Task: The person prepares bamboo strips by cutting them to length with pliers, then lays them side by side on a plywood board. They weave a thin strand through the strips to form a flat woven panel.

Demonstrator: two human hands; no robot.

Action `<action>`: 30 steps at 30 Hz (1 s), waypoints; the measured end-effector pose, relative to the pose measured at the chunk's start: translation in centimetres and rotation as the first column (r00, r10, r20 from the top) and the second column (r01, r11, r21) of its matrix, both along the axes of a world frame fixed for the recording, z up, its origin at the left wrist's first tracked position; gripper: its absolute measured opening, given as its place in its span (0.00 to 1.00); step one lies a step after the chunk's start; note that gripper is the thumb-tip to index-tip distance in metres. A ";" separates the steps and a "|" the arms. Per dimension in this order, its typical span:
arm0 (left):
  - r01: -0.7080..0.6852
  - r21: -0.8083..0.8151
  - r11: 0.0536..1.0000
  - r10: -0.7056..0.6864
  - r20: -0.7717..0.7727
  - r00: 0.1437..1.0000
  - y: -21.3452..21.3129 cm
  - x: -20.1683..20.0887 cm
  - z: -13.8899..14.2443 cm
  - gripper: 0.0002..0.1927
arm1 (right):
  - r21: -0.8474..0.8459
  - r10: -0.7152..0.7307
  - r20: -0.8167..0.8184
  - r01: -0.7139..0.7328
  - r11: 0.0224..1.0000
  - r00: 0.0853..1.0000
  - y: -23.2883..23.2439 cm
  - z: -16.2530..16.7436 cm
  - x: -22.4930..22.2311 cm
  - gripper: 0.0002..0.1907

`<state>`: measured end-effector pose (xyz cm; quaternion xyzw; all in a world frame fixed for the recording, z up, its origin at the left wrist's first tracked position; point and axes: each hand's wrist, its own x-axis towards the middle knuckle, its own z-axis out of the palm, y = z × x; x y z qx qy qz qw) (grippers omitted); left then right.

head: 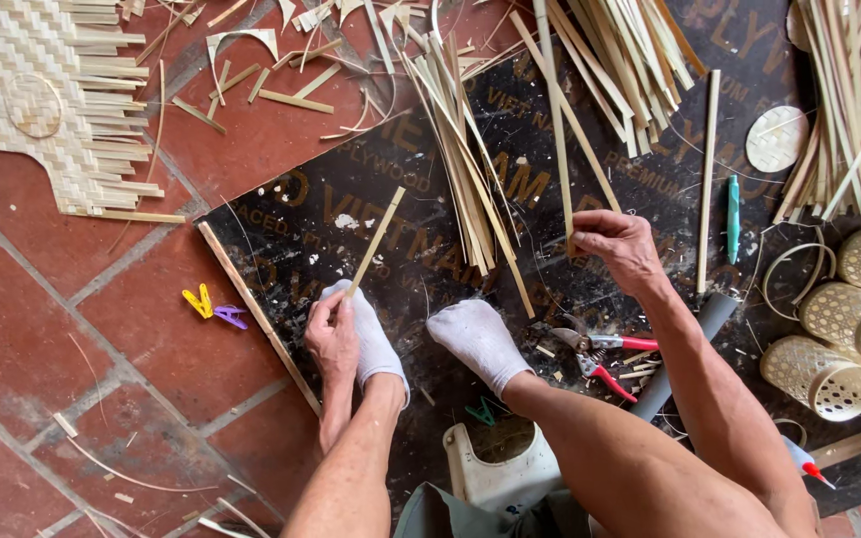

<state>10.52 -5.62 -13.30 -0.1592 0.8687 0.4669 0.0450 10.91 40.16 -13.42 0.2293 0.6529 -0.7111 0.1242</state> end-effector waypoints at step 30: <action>-0.026 0.082 0.996 0.026 0.004 1.000 -0.9 1.0 -1.7 0.10 | 0.765 0.136 0.020 -0.102 0.636 0.991 -4.0 -0.6 2.2 0.08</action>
